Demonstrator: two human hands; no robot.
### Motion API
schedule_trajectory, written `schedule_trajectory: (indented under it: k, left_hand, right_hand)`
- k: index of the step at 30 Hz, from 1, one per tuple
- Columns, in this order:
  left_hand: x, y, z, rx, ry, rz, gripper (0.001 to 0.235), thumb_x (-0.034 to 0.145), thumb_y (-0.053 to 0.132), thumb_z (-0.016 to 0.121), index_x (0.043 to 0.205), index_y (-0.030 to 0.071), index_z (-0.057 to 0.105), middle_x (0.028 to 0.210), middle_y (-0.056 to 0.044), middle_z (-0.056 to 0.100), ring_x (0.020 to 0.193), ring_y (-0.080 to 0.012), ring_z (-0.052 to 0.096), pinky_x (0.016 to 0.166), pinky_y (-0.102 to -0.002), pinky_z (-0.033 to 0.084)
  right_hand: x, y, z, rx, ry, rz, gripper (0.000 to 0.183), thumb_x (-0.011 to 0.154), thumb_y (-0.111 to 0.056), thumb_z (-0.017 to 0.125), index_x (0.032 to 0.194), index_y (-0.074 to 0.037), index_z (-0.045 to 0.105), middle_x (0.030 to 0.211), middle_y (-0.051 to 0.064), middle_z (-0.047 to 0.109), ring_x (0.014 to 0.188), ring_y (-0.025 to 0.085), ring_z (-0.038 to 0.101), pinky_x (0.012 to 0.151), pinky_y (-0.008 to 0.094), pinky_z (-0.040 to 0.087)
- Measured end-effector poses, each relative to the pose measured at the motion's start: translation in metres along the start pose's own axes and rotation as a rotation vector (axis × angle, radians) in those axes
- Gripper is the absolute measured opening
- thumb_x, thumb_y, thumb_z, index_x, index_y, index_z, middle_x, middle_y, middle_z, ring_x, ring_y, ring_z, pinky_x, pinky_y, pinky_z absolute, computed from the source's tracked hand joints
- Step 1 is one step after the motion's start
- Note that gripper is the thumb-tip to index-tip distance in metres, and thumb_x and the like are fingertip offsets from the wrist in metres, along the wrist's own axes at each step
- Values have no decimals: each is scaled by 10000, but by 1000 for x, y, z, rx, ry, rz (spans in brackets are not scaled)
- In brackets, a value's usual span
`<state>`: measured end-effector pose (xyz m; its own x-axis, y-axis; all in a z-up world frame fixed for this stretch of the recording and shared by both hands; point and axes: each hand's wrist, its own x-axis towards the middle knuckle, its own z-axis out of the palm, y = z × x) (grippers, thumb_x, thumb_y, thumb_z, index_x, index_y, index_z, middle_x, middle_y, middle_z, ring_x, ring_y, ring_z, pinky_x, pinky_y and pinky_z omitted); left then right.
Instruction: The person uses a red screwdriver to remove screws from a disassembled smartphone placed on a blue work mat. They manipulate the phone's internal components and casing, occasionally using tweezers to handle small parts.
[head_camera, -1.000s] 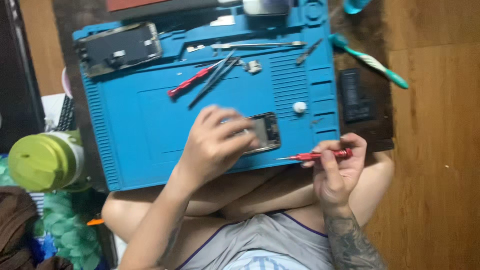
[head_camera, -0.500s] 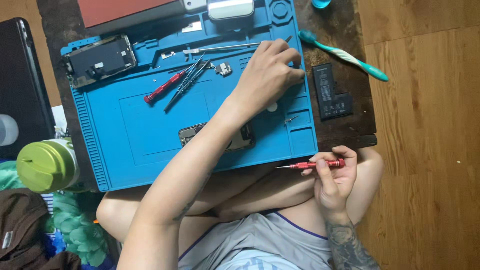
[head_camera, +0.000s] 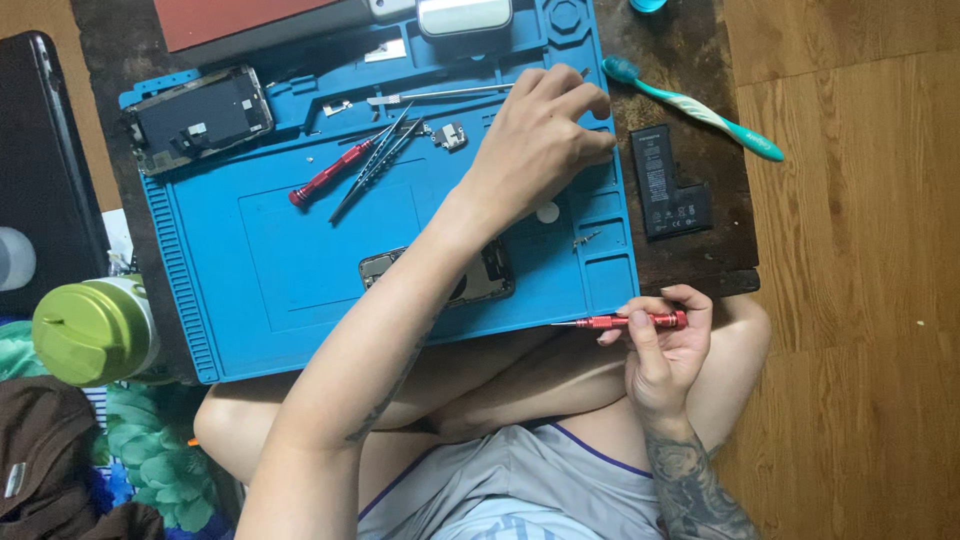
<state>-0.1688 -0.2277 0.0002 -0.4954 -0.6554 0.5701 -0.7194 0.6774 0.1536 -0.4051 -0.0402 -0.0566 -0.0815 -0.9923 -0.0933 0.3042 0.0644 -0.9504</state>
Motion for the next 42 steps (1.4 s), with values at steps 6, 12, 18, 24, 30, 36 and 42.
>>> schedule_trajectory:
  k: [6, 12, 18, 24, 30, 36, 42]
  left_hand:
    - [-5, -8, 0, -67, -32, -69, 148, 850, 326, 885, 850, 202, 805, 1090, -43, 645, 1011, -297, 524, 798, -455, 418]
    - [-40, -11, -76, -256, 70, -190, 75, 1014, 183, 781, 1055, 120, 781, 1259, -131, 669, 1206, -372, 571, 955, -545, 468]
    - [-150, 19, -164, -262, 177, -515, 423, 867, 251, 878, 660, 68, 557, 1125, -147, 710, 1051, -332, 640, 952, -490, 495]
    - [-218, 35, -171, -268, -19, -636, 791, 724, 639, 867, 1264, 92, 675, 1335, -137, 665, 1245, -369, 623, 1085, -524, 446]
    - [-231, 33, -171, -150, -83, -555, 785, 906, 669, 713, 1379, 49, 619, 1393, -155, 660, 1305, -391, 608, 1083, -558, 488]
    - [-237, 36, -176, -142, -107, -628, 619, 991, 568, 641, 1296, 31, 674, 1411, -185, 634, 1285, -404, 623, 1056, -553, 514]
    - [-237, 33, -178, -188, -174, -671, 555, 990, 512, 709, 1277, 37, 683, 1417, -195, 634, 1299, -392, 619, 1068, -553, 512]
  right_hand:
    - [0, 1, 1, -18, 15, -10, 364, 1005, -20, 611, 1301, -91, 412, 905, 174, 636, 763, 206, 652, 582, 335, 657]
    - [0, -13, 1, 22, 23, 65, 367, 1024, -42, 600, 1318, -110, 391, 945, 153, 640, 617, 227, 639, 603, 319, 633]
    - [-2, -45, 25, -30, -62, 135, 630, 958, -88, 673, 1488, -135, 336, 1155, 194, 639, 845, 236, 701, 860, 336, 609]
    - [9, -33, 65, -131, -89, 96, 709, 906, -126, 763, 1497, -133, 372, 1078, 103, 655, 764, 155, 658, 852, 275, 612]
    - [32, -30, 138, 5, -289, 142, 325, 948, -416, 825, 1089, -222, 605, 963, 10, 594, 828, 158, 564, 723, 278, 597]
    - [36, -2, 176, -163, -273, 30, 357, 1079, -406, 610, 1183, -148, 386, 911, 231, 592, 747, 287, 690, 573, 401, 664]
    - [35, -1, 187, -336, -275, 47, 334, 1060, -183, 605, 1250, -169, 331, 1068, 243, 630, 659, 317, 674, 696, 416, 647]
